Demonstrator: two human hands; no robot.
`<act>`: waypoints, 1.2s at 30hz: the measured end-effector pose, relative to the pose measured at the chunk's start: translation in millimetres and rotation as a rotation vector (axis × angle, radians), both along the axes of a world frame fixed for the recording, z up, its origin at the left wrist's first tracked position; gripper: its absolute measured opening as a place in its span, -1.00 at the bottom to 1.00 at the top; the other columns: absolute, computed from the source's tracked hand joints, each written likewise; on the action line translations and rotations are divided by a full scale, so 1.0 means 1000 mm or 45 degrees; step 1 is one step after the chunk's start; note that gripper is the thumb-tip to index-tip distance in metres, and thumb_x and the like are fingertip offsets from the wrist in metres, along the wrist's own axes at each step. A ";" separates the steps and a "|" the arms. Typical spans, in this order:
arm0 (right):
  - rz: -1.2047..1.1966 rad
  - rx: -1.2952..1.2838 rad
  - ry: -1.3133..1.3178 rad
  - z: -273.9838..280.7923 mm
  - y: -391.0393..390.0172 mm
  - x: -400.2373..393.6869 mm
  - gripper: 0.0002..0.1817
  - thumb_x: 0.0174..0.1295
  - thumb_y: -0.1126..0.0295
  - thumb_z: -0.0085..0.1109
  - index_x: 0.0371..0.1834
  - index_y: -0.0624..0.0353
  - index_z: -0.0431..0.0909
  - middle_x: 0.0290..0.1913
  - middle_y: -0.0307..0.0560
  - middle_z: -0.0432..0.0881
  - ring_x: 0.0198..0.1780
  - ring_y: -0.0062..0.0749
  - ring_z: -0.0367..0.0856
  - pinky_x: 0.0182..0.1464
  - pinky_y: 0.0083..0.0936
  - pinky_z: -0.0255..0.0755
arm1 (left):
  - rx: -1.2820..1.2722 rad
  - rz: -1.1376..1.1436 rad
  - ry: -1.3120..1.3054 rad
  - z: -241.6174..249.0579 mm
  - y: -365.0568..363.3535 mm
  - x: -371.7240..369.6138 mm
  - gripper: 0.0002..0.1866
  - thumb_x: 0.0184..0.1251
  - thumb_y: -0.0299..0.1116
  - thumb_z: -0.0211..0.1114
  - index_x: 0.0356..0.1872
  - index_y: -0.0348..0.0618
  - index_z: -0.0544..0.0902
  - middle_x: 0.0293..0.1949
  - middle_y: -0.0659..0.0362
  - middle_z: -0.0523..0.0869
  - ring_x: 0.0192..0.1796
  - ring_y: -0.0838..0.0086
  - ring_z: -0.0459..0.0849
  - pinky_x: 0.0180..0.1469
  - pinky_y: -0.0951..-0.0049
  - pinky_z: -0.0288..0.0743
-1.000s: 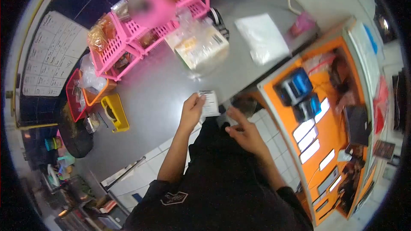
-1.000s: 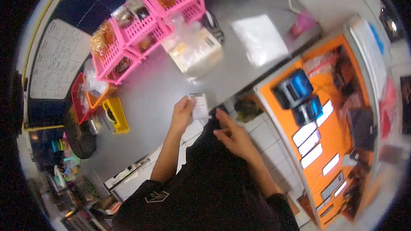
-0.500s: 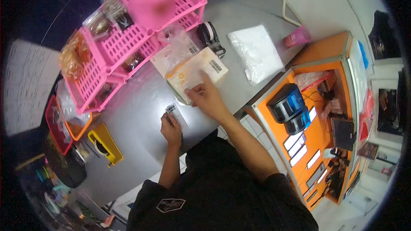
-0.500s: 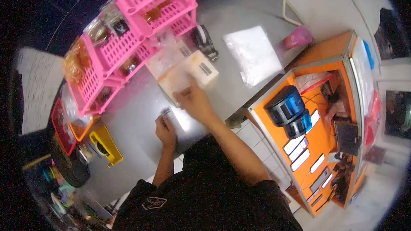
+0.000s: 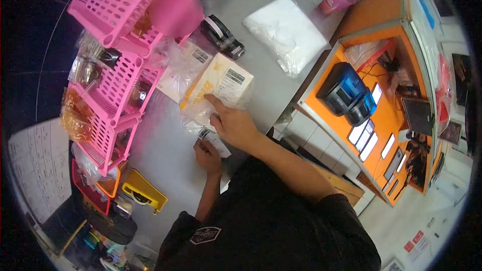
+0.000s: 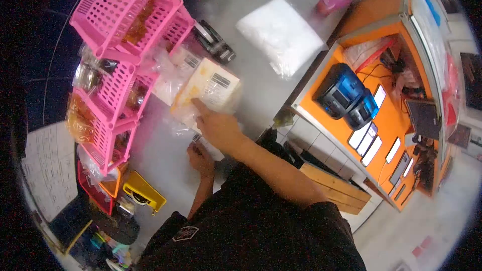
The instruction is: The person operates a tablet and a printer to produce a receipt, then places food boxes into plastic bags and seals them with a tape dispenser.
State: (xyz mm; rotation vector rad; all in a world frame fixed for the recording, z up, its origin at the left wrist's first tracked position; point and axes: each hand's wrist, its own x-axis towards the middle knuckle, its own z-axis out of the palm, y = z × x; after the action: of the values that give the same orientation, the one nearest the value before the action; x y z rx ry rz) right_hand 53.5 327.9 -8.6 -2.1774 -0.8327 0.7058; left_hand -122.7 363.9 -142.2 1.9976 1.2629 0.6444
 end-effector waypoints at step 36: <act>-0.047 0.604 0.496 -0.036 -0.005 0.019 -0.56 0.44 0.25 -0.03 0.35 0.07 0.36 -0.49 -0.01 0.63 -0.61 -0.40 0.61 -0.45 -0.36 0.57 | 0.056 -0.065 0.091 -0.033 0.001 -0.014 -0.58 0.53 -0.13 0.04 -0.09 -0.40 0.54 -0.20 -0.30 0.65 -0.17 -0.18 0.64 -0.10 0.04 0.51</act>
State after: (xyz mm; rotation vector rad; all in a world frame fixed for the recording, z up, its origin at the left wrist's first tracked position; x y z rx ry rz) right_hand 72.2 323.1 -44.2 -1.5644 -0.6695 0.7882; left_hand -136.8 364.8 -174.7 2.0985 1.2450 0.5851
